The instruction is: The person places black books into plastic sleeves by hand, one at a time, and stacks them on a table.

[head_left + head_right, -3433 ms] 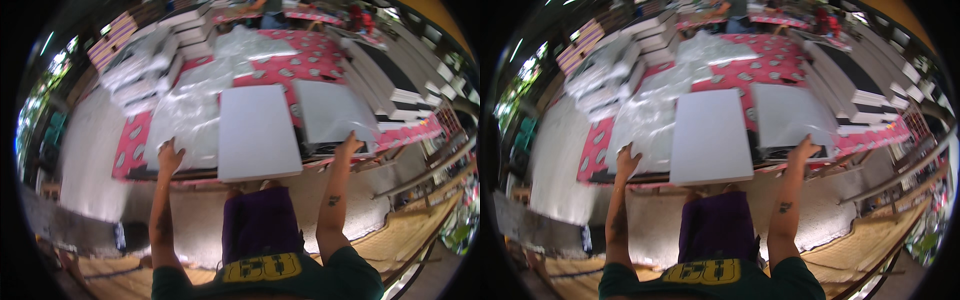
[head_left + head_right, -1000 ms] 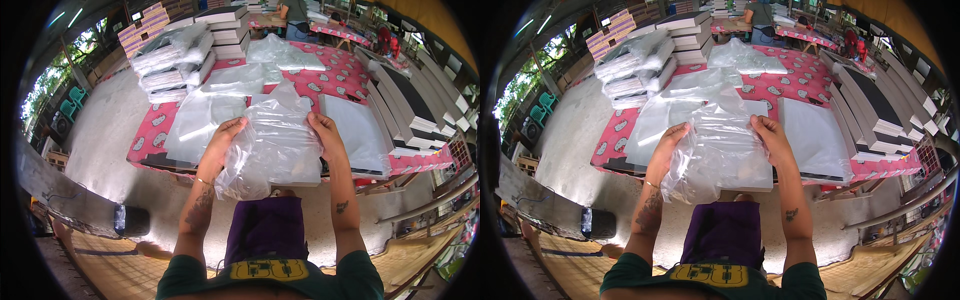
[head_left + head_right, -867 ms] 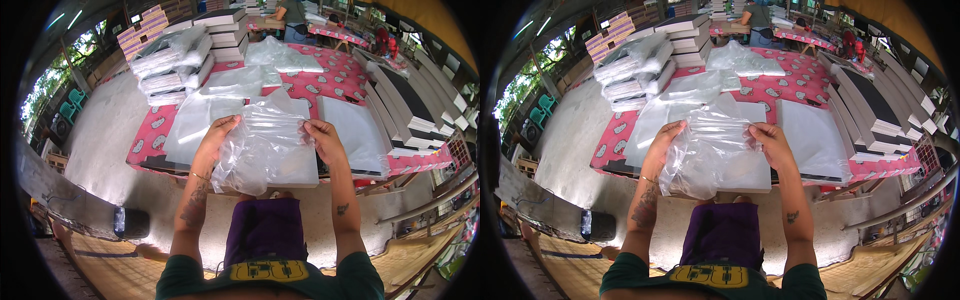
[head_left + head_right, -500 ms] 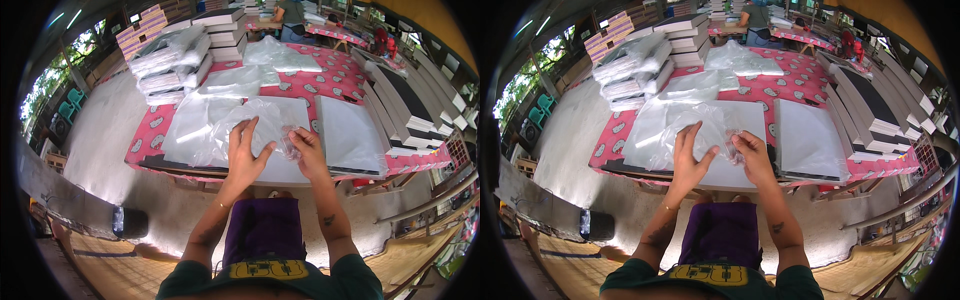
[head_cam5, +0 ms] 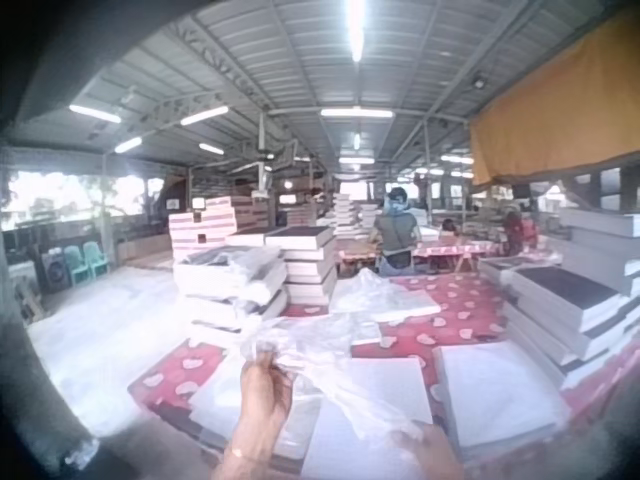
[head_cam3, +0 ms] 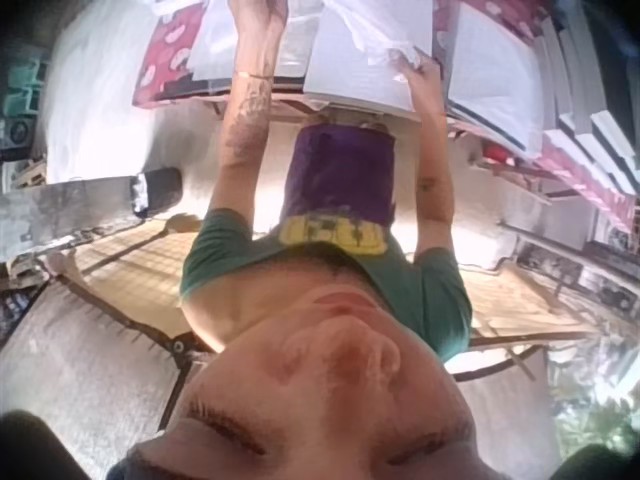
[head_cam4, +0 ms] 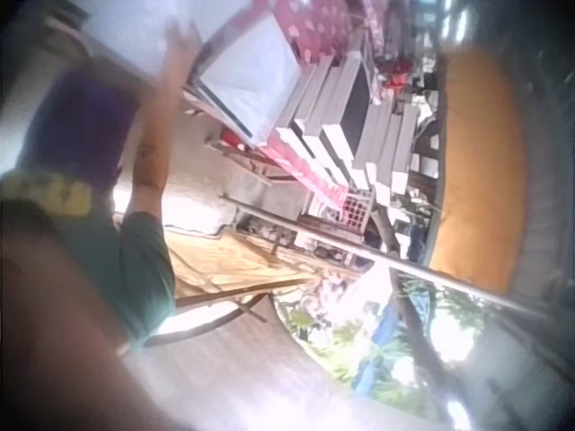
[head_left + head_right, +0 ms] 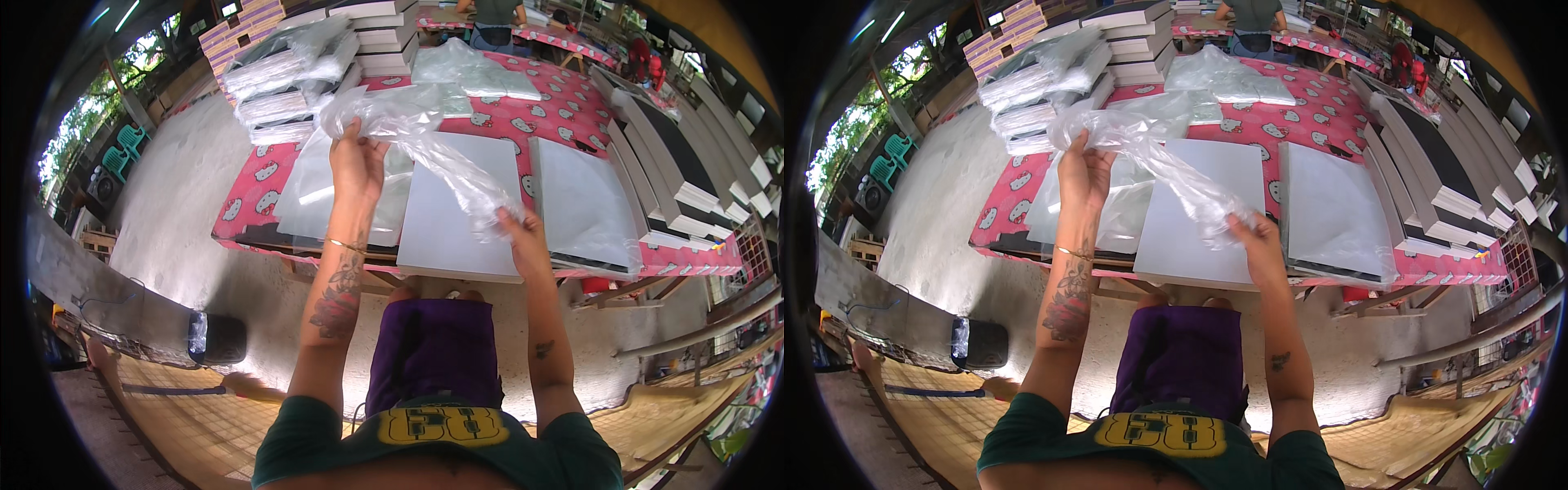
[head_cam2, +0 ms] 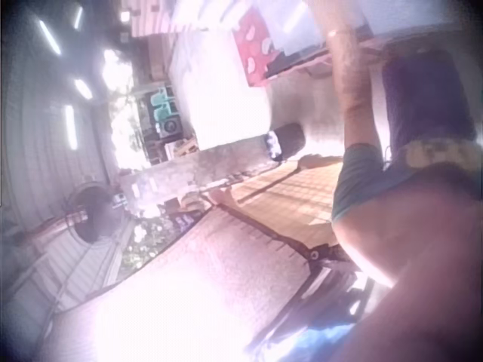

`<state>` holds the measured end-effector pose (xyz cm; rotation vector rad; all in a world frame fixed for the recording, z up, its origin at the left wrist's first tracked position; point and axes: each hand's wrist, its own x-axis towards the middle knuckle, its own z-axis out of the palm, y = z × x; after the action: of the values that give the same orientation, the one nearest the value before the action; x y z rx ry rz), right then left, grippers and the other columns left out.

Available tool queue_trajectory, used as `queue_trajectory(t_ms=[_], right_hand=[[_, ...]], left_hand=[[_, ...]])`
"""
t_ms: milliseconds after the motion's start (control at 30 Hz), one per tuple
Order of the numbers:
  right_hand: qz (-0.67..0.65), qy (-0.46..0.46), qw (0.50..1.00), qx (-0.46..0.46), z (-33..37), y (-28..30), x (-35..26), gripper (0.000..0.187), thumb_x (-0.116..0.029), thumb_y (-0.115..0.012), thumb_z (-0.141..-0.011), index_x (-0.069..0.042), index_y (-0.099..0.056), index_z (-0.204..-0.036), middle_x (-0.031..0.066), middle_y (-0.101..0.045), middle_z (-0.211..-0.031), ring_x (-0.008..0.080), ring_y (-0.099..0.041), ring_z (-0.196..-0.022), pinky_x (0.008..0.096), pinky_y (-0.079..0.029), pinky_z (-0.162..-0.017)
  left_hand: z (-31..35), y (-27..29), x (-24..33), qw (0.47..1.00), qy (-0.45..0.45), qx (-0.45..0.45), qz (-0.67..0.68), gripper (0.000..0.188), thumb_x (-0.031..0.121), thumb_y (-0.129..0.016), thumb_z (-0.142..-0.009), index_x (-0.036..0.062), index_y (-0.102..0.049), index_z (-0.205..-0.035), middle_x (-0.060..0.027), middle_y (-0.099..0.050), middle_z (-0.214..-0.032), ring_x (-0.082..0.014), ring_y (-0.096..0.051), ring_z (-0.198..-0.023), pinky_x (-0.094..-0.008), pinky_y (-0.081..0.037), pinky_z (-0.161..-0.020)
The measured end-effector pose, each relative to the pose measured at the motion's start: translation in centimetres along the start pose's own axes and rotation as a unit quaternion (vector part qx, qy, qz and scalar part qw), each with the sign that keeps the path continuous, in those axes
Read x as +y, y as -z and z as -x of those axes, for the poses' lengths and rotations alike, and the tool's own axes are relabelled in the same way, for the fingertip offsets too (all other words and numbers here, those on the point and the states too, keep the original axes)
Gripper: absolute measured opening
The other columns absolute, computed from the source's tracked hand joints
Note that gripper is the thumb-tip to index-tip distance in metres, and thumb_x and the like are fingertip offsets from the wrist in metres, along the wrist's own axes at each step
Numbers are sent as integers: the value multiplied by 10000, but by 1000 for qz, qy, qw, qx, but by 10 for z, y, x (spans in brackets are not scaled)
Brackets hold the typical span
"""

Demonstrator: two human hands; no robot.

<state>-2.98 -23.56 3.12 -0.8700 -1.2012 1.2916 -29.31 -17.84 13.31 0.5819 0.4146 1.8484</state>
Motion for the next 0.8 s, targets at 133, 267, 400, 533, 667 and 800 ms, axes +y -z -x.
queue_trajectory(t_ms=[133,267,400,533,667,800], right_hand=[[-216,-8,974,70,-4,3,5,182,-221,-611,-919,-63,-619,-1008,34,-652,-965,137,-632,-872,324,-516,-754],[-225,-9,974,37,11,-34,-19,203,-243,-597,-929,-52,-609,-996,35,-629,-870,119,-608,-773,318,-517,-706],[-49,-47,989,-135,23,-18,-30,255,-225,-586,-931,-5,-598,-1059,40,-591,-790,99,-566,-676,302,-503,-633],[233,-68,951,-191,31,-4,-43,245,-187,-619,-899,7,-603,-1048,38,-592,-794,92,-574,-734,270,-474,-623],[196,207,957,45,28,-35,-56,239,-161,-655,-877,-9,-609,-1056,-8,-590,-817,74,-554,-785,222,-443,-705],[6,51,997,-51,30,-38,-29,250,-128,-674,-858,-11,-608,-1070,-28,-591,-846,55,-520,-773,215,-424,-730]], left_hand=[[7,50,-38,989,60,24,-135,489,177,-548,-924,24,-280,-1304,-215,-531,-1134,-339,-572,-1104,-434,-465,-930],[109,19,-93,941,-86,-91,-314,492,185,-633,-901,23,-329,-1251,-168,-551,-1106,-169,-527,-1042,-267,-433,-826],[97,3,-82,893,-81,-149,-417,193,180,-610,-922,-9,-570,-914,16,-528,-754,-54,-434,-689,-210,-381,-604],[89,-6,-66,902,-84,-105,-410,185,179,-635,-906,0,-591,-885,28,-504,-695,-51,-397,-646,-216,-363,-567],[96,-11,-80,872,-172,-155,-431,199,175,-649,-897,-17,-596,-882,-10,-546,-701,-67,-461,-674,-223,-398,-600],[96,-12,-71,877,-157,-166,-422,200,168,-648,-891,-27,-606,-888,-44,-587,-735,-91,-491,-686,-236,-426,-630]])
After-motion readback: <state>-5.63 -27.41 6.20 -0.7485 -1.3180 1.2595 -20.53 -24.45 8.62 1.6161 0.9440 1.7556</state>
